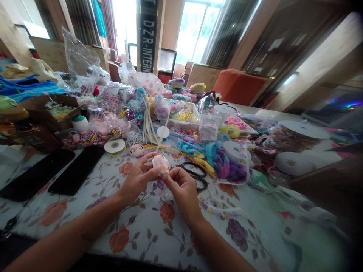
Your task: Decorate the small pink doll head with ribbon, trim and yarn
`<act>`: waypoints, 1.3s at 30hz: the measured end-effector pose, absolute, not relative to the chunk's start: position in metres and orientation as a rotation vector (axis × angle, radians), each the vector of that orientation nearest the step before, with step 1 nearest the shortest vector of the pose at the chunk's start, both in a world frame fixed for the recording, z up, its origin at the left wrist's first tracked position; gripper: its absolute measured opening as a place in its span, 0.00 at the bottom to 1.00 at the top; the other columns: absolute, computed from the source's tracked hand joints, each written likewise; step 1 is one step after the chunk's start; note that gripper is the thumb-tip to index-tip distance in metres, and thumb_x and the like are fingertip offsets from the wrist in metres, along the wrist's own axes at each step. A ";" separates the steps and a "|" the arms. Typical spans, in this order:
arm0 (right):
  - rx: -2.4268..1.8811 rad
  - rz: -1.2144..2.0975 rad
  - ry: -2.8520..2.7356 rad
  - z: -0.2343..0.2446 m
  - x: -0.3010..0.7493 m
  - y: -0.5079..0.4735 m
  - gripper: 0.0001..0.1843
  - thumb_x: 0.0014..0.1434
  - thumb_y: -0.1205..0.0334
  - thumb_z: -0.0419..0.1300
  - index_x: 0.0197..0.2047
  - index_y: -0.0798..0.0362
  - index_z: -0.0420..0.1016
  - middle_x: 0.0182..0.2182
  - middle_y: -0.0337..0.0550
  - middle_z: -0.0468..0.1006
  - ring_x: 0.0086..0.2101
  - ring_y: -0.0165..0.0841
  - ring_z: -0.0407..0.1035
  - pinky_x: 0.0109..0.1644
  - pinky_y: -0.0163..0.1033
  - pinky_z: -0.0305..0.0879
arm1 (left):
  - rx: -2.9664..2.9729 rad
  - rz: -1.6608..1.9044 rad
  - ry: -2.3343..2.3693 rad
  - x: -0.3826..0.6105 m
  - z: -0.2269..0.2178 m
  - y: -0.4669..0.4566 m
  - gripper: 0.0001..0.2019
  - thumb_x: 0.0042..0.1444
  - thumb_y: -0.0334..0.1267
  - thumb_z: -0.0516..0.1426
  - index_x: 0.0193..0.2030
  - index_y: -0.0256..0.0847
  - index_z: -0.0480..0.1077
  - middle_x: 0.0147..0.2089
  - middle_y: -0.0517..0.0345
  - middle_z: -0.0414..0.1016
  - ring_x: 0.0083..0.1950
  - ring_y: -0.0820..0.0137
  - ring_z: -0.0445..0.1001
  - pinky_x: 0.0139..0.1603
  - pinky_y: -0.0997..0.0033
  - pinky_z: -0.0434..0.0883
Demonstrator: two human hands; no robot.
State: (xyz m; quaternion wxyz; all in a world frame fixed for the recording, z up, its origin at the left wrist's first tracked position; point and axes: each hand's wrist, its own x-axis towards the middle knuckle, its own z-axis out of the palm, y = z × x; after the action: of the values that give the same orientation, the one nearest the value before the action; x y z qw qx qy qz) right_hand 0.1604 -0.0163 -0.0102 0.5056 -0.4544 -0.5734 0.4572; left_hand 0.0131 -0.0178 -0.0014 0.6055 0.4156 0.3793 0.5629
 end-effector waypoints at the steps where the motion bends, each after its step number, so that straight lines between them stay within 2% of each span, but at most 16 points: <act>1: -1.099 1.096 -1.386 -0.010 0.160 -0.016 0.17 0.55 0.52 0.65 0.25 0.53 0.66 0.22 0.34 0.65 0.25 0.27 0.57 0.30 0.35 0.54 | 0.960 1.299 0.880 0.013 -0.001 -0.018 0.25 0.54 0.42 0.64 0.57 0.38 0.63 0.38 0.54 0.81 0.38 0.67 0.79 0.45 0.63 0.76; 11: -1.146 1.112 -1.372 -0.002 0.160 -0.017 0.17 0.54 0.51 0.65 0.25 0.53 0.66 0.22 0.34 0.64 0.26 0.27 0.56 0.30 0.35 0.53 | 0.946 1.286 0.854 0.012 -0.007 -0.016 0.26 0.55 0.42 0.63 0.59 0.38 0.63 0.39 0.52 0.82 0.40 0.66 0.79 0.45 0.64 0.76; 19: -1.115 1.141 -1.307 -0.011 0.163 -0.014 0.19 0.53 0.49 0.66 0.25 0.52 0.63 0.21 0.32 0.60 0.24 0.26 0.53 0.28 0.34 0.50 | 0.920 1.251 0.714 0.012 -0.011 -0.015 0.25 0.58 0.41 0.61 0.61 0.40 0.62 0.44 0.50 0.81 0.45 0.63 0.79 0.49 0.62 0.74; 26: -1.132 1.129 -1.352 -0.005 0.162 -0.017 0.19 0.54 0.49 0.65 0.24 0.52 0.63 0.22 0.33 0.61 0.25 0.27 0.54 0.29 0.34 0.52 | 0.927 1.248 0.748 0.012 -0.007 -0.015 0.28 0.54 0.38 0.65 0.60 0.41 0.62 0.43 0.52 0.81 0.41 0.68 0.79 0.45 0.67 0.74; 33: -1.157 1.095 -1.404 0.005 0.160 -0.022 0.17 0.54 0.51 0.64 0.24 0.52 0.64 0.22 0.33 0.63 0.26 0.28 0.56 0.32 0.35 0.54 | 0.955 1.272 0.837 0.012 -0.002 -0.016 0.28 0.52 0.41 0.66 0.58 0.38 0.64 0.39 0.52 0.82 0.37 0.68 0.78 0.43 0.67 0.75; 39: -1.142 1.099 -1.392 0.006 0.159 -0.022 0.16 0.53 0.53 0.64 0.23 0.52 0.64 0.22 0.33 0.64 0.26 0.29 0.58 0.32 0.35 0.56 | 0.969 1.263 0.910 0.012 0.001 -0.017 0.27 0.51 0.42 0.66 0.57 0.40 0.66 0.38 0.52 0.82 0.37 0.66 0.79 0.42 0.67 0.75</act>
State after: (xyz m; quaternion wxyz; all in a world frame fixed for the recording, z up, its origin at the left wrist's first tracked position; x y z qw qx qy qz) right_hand 0.1587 -0.0222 0.0058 0.4935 -0.4710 -0.5739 0.4530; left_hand 0.0121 -0.0166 0.0009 0.6084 0.4195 0.3938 0.5467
